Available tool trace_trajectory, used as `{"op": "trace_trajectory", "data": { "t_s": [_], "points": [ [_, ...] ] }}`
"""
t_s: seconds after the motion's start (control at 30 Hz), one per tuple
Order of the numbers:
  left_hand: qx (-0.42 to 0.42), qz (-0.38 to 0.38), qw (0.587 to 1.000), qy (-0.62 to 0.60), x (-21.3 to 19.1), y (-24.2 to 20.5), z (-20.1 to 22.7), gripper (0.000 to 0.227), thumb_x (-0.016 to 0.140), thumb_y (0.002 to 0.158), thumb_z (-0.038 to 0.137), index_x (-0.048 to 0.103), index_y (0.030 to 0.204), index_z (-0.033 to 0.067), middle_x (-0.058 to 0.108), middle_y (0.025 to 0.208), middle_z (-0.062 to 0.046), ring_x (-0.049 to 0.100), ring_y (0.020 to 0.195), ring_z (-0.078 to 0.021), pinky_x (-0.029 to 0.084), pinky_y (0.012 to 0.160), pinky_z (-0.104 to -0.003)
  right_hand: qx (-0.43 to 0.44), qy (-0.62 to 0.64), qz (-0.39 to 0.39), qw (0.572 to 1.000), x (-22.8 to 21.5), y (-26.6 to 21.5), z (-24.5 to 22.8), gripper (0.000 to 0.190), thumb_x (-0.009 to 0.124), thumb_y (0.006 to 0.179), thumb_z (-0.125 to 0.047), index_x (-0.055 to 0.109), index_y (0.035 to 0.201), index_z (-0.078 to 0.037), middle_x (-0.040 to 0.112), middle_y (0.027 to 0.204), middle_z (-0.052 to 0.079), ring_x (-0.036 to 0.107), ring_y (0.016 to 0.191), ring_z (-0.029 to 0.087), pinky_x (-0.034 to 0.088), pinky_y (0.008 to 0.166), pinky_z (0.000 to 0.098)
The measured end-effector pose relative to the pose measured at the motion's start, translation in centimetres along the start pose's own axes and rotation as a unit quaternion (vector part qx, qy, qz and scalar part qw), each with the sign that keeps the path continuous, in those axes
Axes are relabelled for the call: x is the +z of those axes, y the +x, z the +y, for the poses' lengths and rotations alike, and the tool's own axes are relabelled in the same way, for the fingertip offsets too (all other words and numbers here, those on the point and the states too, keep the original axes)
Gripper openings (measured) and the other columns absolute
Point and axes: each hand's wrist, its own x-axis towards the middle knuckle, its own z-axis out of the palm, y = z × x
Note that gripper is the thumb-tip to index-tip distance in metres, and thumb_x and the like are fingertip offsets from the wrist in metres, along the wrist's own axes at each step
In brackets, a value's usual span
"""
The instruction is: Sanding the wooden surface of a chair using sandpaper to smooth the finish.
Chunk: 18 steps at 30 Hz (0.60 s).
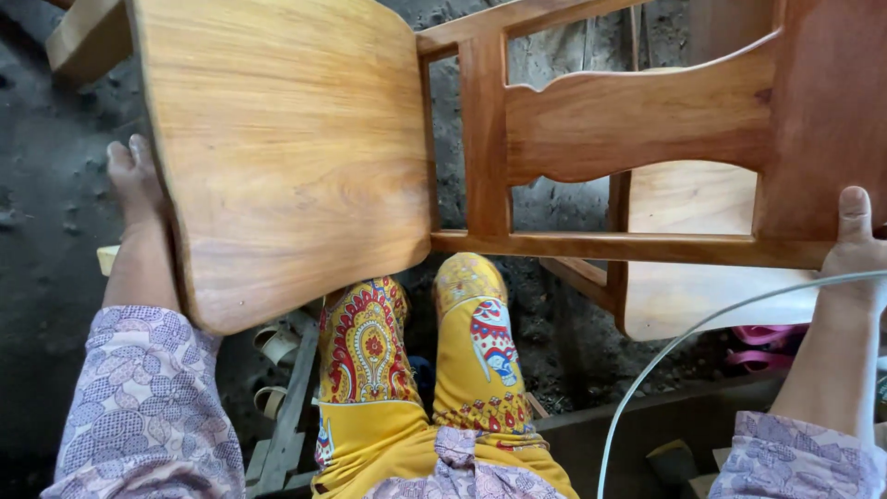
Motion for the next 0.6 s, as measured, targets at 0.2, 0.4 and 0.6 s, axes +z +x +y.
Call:
{"op": "trace_trajectory", "data": {
  "t_s": [0.2,0.4,0.6],
  "points": [
    [0.023,0.015,0.999,-0.017,-0.6,-2.6,2.8,0.038,0.047,0.119,0.029,0.037,0.089,0.0087,0.041,0.085,-0.005,0.037,0.081,-0.0236,0.034,0.076,-0.050,0.247,0.364,-0.139,0.887,-2.1,0.5,-7.3,0.059,0.075,0.104,-0.060,0.056,0.142,-0.019,0.067,0.141,0.003,0.073,0.126,0.022,0.067,0.105,0.0457],
    [-0.022,0.000,0.999,0.034,-1.4,-5.0,7.0,0.038,0.044,0.117,0.033,0.042,0.091,0.0058,0.052,0.085,-0.019,0.049,0.077,-0.0399,0.035,0.073,-0.056,0.267,0.178,-0.159,0.934,-1.8,0.7,-4.0,0.061,0.070,0.103,-0.082,0.065,0.131,-0.028,0.066,0.119,-0.012,0.066,0.094,0.005,0.049,0.062,0.0279],
    [-0.075,0.011,0.997,0.027,-1.7,-5.1,8.0,0.037,0.045,0.114,0.043,0.046,0.098,0.0089,0.054,0.092,-0.030,0.058,0.095,-0.0533,0.044,0.082,-0.059,0.244,0.204,-0.188,0.929,1.6,2.0,-3.2,0.064,0.065,0.100,-0.088,0.064,0.126,-0.029,0.065,0.111,-0.011,0.059,0.076,0.007,0.038,0.046,0.0282]
  ]
}}
